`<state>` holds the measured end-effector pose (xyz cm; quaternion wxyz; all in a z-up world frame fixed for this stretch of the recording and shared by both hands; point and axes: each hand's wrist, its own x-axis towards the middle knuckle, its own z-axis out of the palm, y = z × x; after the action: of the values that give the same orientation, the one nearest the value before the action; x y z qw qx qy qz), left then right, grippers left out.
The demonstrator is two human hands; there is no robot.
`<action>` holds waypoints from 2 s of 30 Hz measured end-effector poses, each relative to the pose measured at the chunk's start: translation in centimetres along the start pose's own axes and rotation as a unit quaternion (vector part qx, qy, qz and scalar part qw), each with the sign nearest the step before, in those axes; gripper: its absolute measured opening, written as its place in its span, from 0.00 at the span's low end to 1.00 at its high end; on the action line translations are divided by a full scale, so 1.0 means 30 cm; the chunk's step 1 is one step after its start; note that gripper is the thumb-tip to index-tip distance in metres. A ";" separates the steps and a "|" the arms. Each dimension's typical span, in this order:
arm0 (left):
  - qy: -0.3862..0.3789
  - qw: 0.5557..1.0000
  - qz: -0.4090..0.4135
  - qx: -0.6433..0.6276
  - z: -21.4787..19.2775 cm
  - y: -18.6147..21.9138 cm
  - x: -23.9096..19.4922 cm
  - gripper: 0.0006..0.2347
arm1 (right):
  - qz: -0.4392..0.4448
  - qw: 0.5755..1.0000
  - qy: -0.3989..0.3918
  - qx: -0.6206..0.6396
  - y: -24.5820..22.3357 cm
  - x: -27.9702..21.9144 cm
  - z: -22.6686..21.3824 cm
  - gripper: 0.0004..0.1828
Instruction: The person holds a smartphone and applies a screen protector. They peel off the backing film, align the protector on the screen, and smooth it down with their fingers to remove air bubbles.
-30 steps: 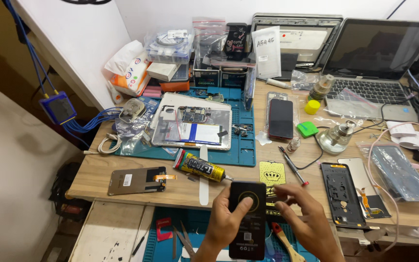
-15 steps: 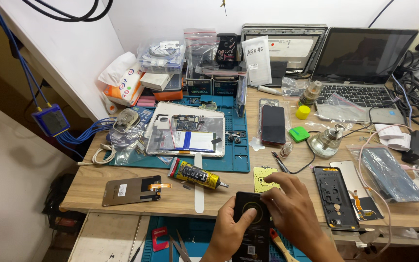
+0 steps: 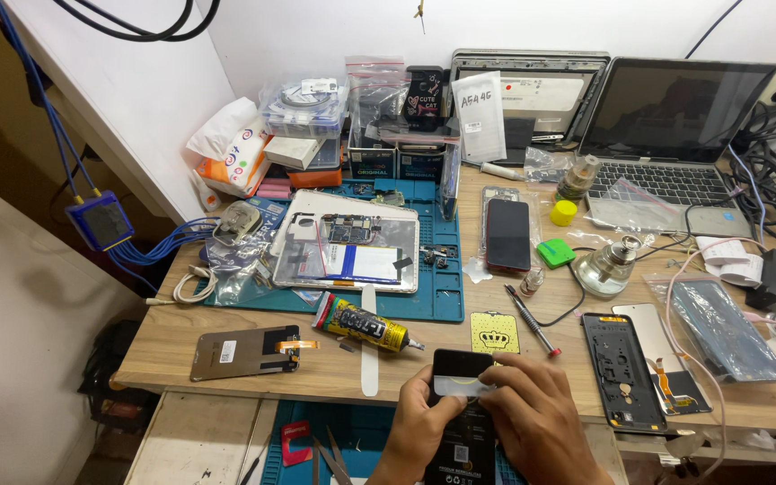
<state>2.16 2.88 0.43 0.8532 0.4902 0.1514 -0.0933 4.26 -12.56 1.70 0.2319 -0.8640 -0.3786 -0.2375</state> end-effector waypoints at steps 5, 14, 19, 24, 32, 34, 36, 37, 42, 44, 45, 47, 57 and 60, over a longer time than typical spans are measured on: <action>-0.008 1.000 0.013 -0.006 -0.017 -0.015 0.007 0.15 | 0.007 0.999 0.021 0.028 0.000 0.003 0.007 0.02; 0.008 0.994 0.030 0.102 0.020 0.003 -0.037 0.14 | 0.035 0.996 0.048 0.067 0.026 0.010 -0.015 0.04; 0.040 0.968 0.093 0.230 0.022 -0.007 -0.047 0.11 | 0.047 0.994 0.055 0.082 0.023 -0.029 -0.002 0.03; 0.055 0.937 0.131 0.318 0.014 -0.014 -0.047 0.14 | 0.057 0.993 0.049 0.096 0.031 -0.048 0.005 0.03; 0.031 0.983 0.075 0.166 0.015 0.003 -0.042 0.13 | 0.097 0.987 0.074 0.105 0.020 -0.031 -0.010 0.14; 0.009 1.000 0.014 0.022 0.011 -0.001 -0.032 0.12 | 0.145 0.982 0.071 0.100 0.015 -0.042 -0.019 0.24; 0.093 0.988 0.015 -0.123 -0.002 -0.014 0.000 0.13 | 0.316 0.889 0.041 0.329 0.021 -0.052 -0.020 0.35; 0.093 0.988 0.015 -0.120 0.002 -0.003 0.002 0.13 | 0.316 0.888 0.042 0.330 0.019 -0.066 0.000 0.35; 0.230 0.901 0.077 -0.359 0.058 0.079 -0.005 0.18 | 0.366 0.630 0.104 0.677 0.044 -0.222 0.204 0.39; 0.241 0.892 0.098 -0.370 0.081 0.051 0.002 0.18 | 0.373 0.630 0.115 0.671 -0.021 -0.158 0.200 0.32; 0.256 0.880 0.118 -0.382 0.090 0.037 0.004 0.17 | 0.383 0.628 0.124 0.666 -0.058 -0.126 0.199 0.25; 0.283 0.877 0.111 -0.371 0.109 0.020 0.004 0.14 | 0.436 0.624 0.160 0.629 -0.100 -0.048 0.160 0.25; -0.042 0.974 -0.020 -0.220 -0.200 -0.134 0.112 0.28 | 0.528 0.613 0.262 0.526 0.103 -0.102 0.126 0.20; -0.092 0.992 -0.074 -0.052 -0.090 -0.022 0.055 0.29 | 0.537 0.669 0.189 0.477 0.102 -0.117 0.074 0.16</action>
<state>3.07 4.86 -1.94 0.8787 0.4219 0.1124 -0.1930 5.02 -15.05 -2.77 0.7668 -0.6260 0.1412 -0.0169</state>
